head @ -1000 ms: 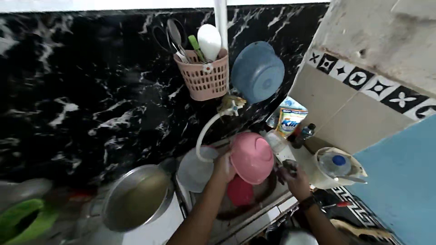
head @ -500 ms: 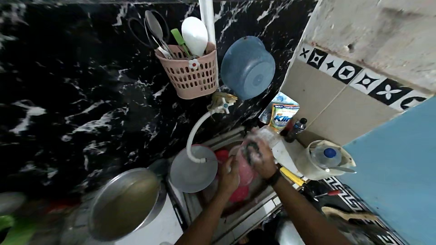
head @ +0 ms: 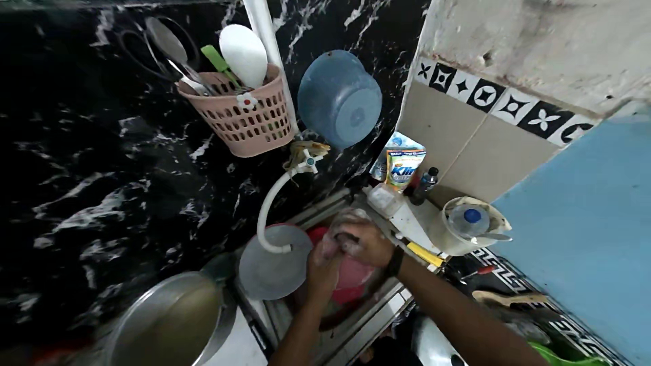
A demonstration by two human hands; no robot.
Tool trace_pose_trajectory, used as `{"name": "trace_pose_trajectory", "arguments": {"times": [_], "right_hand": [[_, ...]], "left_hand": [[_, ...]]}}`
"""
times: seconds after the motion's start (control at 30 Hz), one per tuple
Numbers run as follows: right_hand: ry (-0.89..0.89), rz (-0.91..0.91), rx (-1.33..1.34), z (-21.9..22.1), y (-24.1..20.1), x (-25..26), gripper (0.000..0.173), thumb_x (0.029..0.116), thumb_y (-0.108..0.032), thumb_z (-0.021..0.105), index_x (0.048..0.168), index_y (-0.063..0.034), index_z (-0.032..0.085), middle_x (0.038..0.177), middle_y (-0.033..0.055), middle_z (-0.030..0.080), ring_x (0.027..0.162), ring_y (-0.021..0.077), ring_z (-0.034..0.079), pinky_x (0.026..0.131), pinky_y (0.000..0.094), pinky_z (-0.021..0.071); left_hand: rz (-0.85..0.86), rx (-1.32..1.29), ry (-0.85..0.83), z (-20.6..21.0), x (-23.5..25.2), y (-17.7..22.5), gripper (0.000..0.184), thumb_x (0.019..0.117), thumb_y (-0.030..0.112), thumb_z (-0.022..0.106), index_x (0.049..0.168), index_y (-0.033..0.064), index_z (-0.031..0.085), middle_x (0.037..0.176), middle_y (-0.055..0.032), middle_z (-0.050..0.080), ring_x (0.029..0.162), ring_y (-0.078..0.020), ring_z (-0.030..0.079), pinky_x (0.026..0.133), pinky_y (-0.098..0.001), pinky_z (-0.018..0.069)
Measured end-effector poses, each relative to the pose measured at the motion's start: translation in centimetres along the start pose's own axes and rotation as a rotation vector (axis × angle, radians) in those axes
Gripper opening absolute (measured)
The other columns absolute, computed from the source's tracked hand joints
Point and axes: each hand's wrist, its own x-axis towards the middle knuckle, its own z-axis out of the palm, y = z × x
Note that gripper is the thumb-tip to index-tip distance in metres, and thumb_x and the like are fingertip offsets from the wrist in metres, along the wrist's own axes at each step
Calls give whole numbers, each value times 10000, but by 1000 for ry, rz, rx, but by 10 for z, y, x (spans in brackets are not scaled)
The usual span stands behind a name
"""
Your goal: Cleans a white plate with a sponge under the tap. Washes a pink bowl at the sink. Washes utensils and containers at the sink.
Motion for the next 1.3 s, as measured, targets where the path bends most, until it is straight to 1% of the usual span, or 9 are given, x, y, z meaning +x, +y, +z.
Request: {"name": "trace_pose_trajectory", "arguments": {"times": [0.2, 0.37, 0.5, 0.63, 0.73, 0.87, 1.03, 1.23, 1.3], "right_hand": [[344, 563, 403, -19, 63, -22, 416, 1107, -248, 360, 1330, -29, 633, 1275, 112, 674, 1153, 142, 634, 1013, 355, 523], [577, 433, 148, 44, 19, -69, 514, 1063, -201, 342, 1463, 96, 470, 1534, 274, 456, 1442, 286, 449, 1205, 392, 364], [354, 106, -249, 55, 7, -66, 438, 998, -227, 475, 1348, -24, 644, 1483, 246, 532, 1427, 403, 461, 1179, 573, 383], [175, -83, -214, 20, -5, -22, 370, 867, -143, 706, 1229, -78, 749, 1345, 154, 677, 1303, 355, 606, 1075, 572, 499], [186, 157, 134, -20, 1, 13, 326, 935, 16, 584, 1219, -47, 732, 1317, 105, 684, 1266, 202, 617, 1099, 423, 503], [411, 372, 187, -27, 37, -5, 328, 1037, -116, 462, 1242, -22, 701, 1229, 116, 710, 1130, 168, 666, 1002, 391, 547], [318, 247, -47, 2, 17, -37, 397, 1024, -187, 498, 1356, -31, 649, 1476, 162, 568, 1421, 248, 495, 1195, 410, 412], [404, 354, -64, 6, 12, -65, 383, 994, -163, 580, 1292, 65, 655, 1278, 239, 676, 1208, 303, 657, 1073, 446, 514], [333, 270, -41, 20, -3, -74, 381, 1010, -182, 548, 1325, 11, 643, 1382, 206, 621, 1312, 279, 589, 1125, 439, 477]], "left_hand": [[-249, -267, 244, -9, 18, 14, 451, 1117, 287, 368, 1437, -4, 496, 1344, -138, 611, 1189, -162, 615, 1018, -381, 525], [-369, -685, 361, 20, 31, 18, 528, 1111, 460, 273, 1456, 110, 467, 1317, -129, 616, 1189, -239, 618, 978, -496, 535], [-460, -279, 450, 37, 25, 30, 561, 1114, 447, 314, 1348, 4, 565, 1241, -202, 636, 1116, -278, 635, 943, -509, 536], [-294, 35, 178, 36, 12, 29, 450, 1125, 263, 327, 1378, -50, 528, 1270, -187, 615, 1134, -184, 610, 997, -374, 509], [-239, 69, 135, 26, 6, 27, 485, 1117, 302, 346, 1357, -63, 558, 1307, -205, 614, 1193, -196, 598, 1037, -388, 492], [-323, -209, 197, 12, 9, 27, 545, 1110, 439, 326, 1389, 32, 557, 1299, -134, 644, 1173, -182, 631, 997, -416, 540], [-334, -138, 270, 4, 11, 16, 584, 1101, 479, 333, 1417, 38, 548, 1420, -137, 581, 1297, -200, 561, 1088, -440, 473], [-295, -184, 278, 8, 20, 21, 563, 1109, 469, 309, 1444, 70, 525, 1390, -125, 599, 1256, -191, 593, 1057, -431, 506], [-306, -117, 263, 13, 10, 18, 550, 1114, 438, 316, 1430, 42, 531, 1373, -149, 603, 1240, -197, 599, 1051, -428, 507]]}}
